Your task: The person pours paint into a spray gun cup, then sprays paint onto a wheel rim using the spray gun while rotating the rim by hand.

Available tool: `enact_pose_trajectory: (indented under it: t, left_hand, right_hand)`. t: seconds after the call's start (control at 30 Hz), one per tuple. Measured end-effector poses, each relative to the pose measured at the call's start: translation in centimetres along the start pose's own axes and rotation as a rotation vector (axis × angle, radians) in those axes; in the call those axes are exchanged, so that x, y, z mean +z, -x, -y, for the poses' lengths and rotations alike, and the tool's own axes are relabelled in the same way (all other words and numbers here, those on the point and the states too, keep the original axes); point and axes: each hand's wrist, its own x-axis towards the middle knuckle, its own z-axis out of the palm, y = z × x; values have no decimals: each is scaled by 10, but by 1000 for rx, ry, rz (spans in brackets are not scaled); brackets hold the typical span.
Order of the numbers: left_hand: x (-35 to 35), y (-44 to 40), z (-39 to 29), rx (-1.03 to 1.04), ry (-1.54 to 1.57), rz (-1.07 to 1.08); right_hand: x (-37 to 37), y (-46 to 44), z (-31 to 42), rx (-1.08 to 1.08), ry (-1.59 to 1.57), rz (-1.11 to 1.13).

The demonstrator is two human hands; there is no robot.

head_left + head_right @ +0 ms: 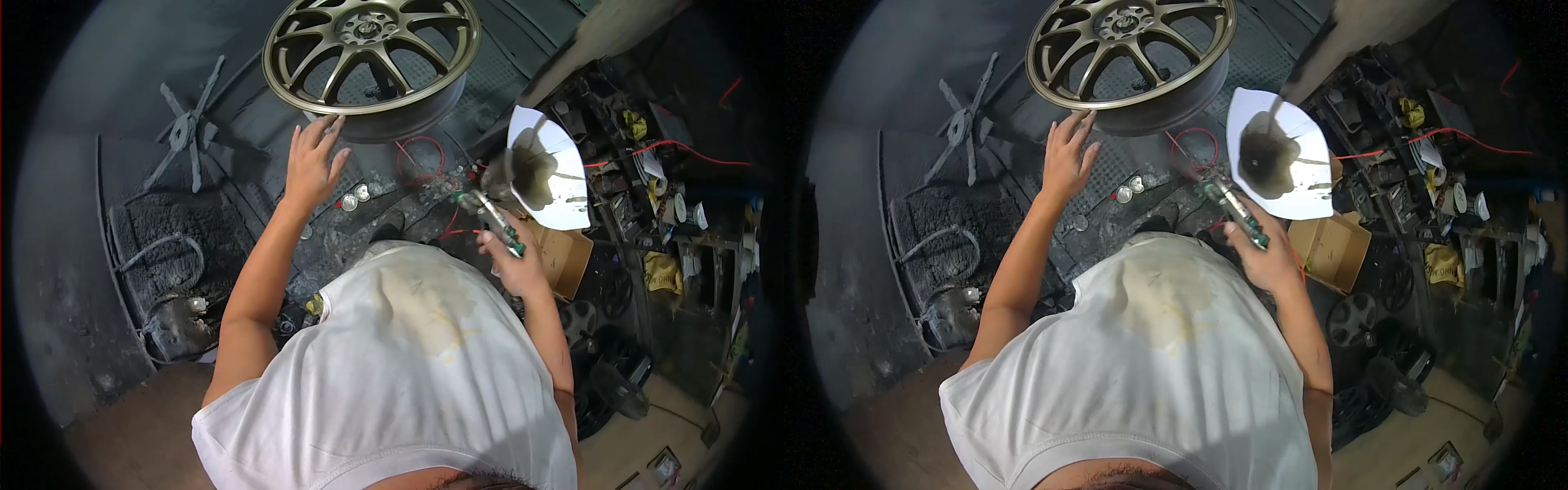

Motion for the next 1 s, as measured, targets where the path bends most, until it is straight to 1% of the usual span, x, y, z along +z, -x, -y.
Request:
enact_pose_trajectory:
  t: [0.07, 0.13, 0.2, 0.27, 0.33, 0.37, 0.4, 0.47, 0.53, 0.6, 0.67, 0.7, 0.8, 0.9, 0.93, 1.0]
  left_hand:
    - [-1, -1, 1, 9, 0, -13]
    - [-4, -5, 4, 22, 30, -22]
    - [-3, -8, 8, 37, 61, -31]
    - [-2, -11, 12, 36, 30, -14]
    - [1, -12, 16, 41, 34, -7]
    - [2, -13, 17, 42, 36, -4]
    - [3, -13, 18, 51, 36, -2]
    - [3, -12, 18, 45, 51, -9]
    - [5, -12, 20, 56, 57, -16]
    - [5, -12, 20, 68, 65, -23]
    - [3, -14, 21, 77, 92, -19]
    - [2, -15, 20, 85, 91, -18]
    - [1, -14, 20, 85, 136, -26]
    - [1, -16, 20, 94, 121, -19]
    - [1, -16, 21, 83, 128, -5]
    - [1, -16, 21, 82, 134, 13]
  right_hand:
    - [-11, -3, -6, -13, 79, -134]
    - [-24, -1, -1, 74, 114, -250]
    - [-37, -4, -7, -49, 108, -313]
    - [-37, -4, -1, -53, 94, -350]
    - [-35, -6, 0, -89, 84, -436]
    - [-37, -4, 1, -48, 118, -369]
    - [-32, -1, 4, -47, 113, -376]
    - [-13, 10, 10, 89, 3, -212]
    - [4, 19, 18, 68, -127, -83]
    - [9, 24, 13, 18, -111, 15]
    - [7, 25, 4, -27, -65, -27]
    - [0, 25, -1, -6, 74, -128]
    - [-22, 29, -5, 18, 225, -337]
    - [-32, 26, 1, -116, 142, -439]
    - [-30, 28, 7, -115, 137, -448]
    - [-24, 31, 15, 39, 24, -397]
